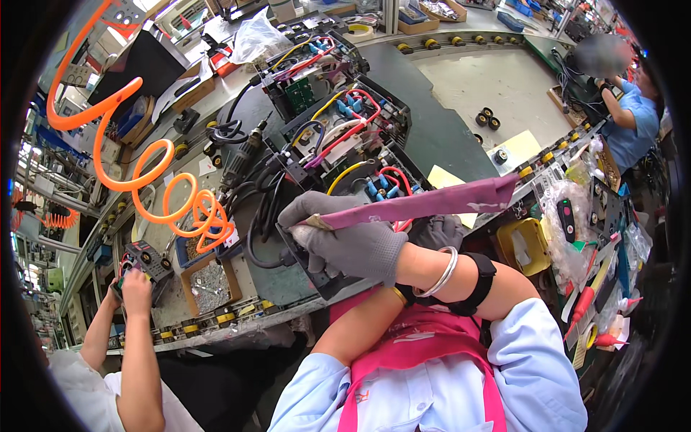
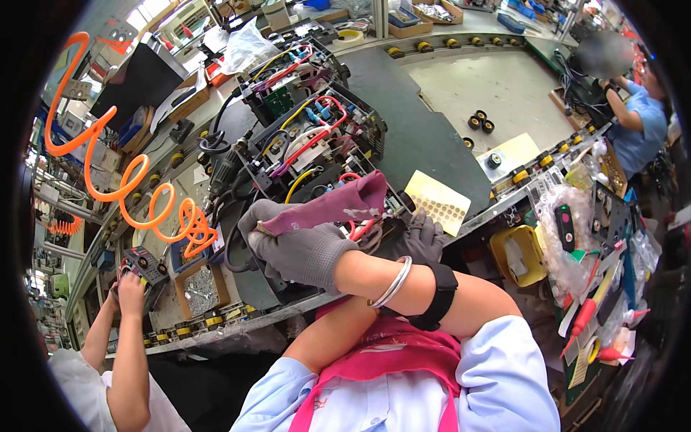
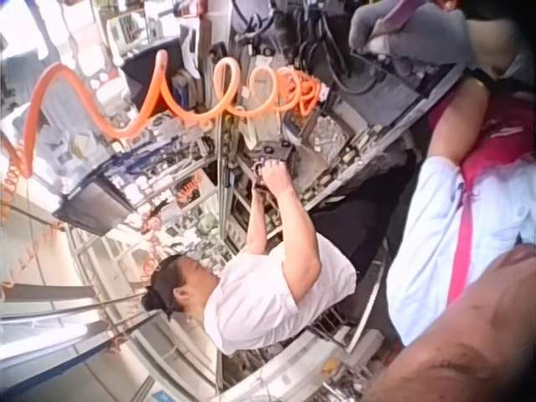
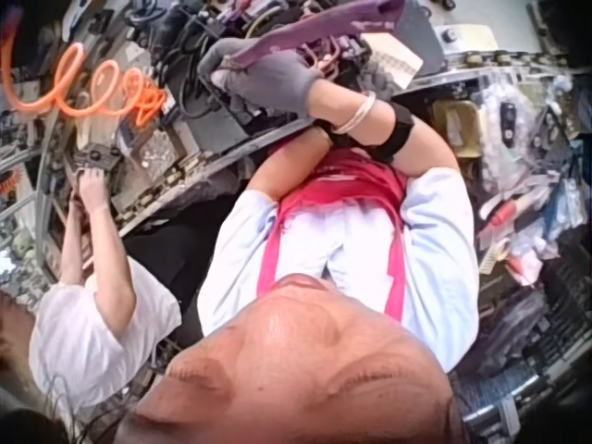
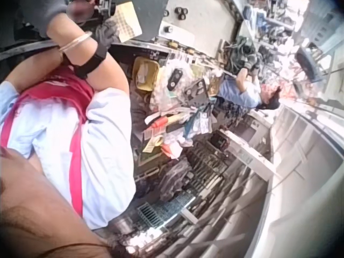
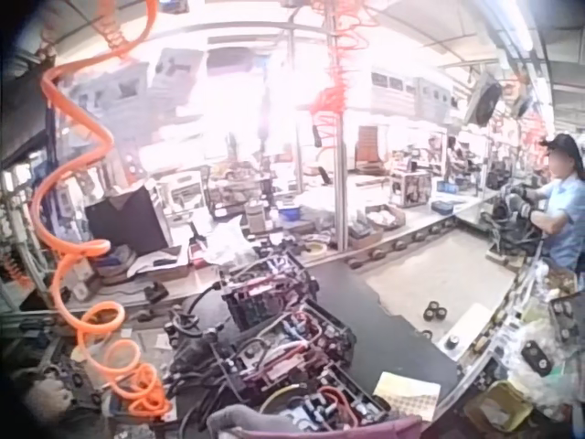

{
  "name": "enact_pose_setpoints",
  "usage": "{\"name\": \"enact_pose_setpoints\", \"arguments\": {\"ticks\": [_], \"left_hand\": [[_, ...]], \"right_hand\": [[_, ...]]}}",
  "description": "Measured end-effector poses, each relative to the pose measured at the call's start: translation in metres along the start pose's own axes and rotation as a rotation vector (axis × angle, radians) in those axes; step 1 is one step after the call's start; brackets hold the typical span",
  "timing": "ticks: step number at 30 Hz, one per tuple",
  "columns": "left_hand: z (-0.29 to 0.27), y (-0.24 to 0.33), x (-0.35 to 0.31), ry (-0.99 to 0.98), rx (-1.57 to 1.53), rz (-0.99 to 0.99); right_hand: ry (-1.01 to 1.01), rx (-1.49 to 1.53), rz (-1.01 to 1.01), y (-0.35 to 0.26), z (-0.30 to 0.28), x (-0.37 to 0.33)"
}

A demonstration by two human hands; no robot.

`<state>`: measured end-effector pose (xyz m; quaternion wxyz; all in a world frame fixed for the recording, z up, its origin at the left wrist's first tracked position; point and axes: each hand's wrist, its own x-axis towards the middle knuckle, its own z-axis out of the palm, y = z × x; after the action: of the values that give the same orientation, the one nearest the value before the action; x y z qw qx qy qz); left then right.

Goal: Assemble internal components and wiring into a power supply unit on a factory assembly line.

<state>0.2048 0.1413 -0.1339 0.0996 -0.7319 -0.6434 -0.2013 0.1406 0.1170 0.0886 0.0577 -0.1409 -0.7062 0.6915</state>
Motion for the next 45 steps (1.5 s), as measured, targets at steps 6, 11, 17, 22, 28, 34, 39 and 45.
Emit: {"name": "enact_pose_setpoints", "arguments": {"ticks": [6, 11, 17, 22, 28, 34, 39, 45], "left_hand": [[0.019, 0.008, -0.006, -0.120, -0.013, -0.068], [0.025, -0.002, -0.010, -0.099, -0.007, -0.023], [-0.009, 0.004, -0.007, 0.036, 0.053, -0.014], [-0.023, 0.001, 0.005, 0.018, 0.010, -0.001], [-0.031, 0.001, 0.007, -0.003, 0.010, -0.013], [-0.037, 0.002, 0.010, -0.034, -0.013, -0.033], [-0.038, 0.003, 0.011, -0.016, -0.023, -0.034], [-0.040, 0.002, 0.011, -0.043, -0.020, -0.040]], "right_hand": [[-0.034, -0.076, 0.069, -0.006, 0.003, 0.004], [-0.183, 0.328, 0.066, -0.034, -0.041, -0.032], [0.575, 0.039, -0.521, 0.022, -0.150, -0.091], [0.368, -1.034, -0.560, 0.128, -0.218, -0.096], [0.177, -1.292, -0.553, 0.177, -0.220, -0.101], [0.118, -1.306, -0.543, 0.174, -0.224, -0.100], [0.108, -1.322, -0.496, 0.177, -0.222, -0.101], [0.113, -1.366, -0.557, 0.181, -0.222, -0.096]]}}
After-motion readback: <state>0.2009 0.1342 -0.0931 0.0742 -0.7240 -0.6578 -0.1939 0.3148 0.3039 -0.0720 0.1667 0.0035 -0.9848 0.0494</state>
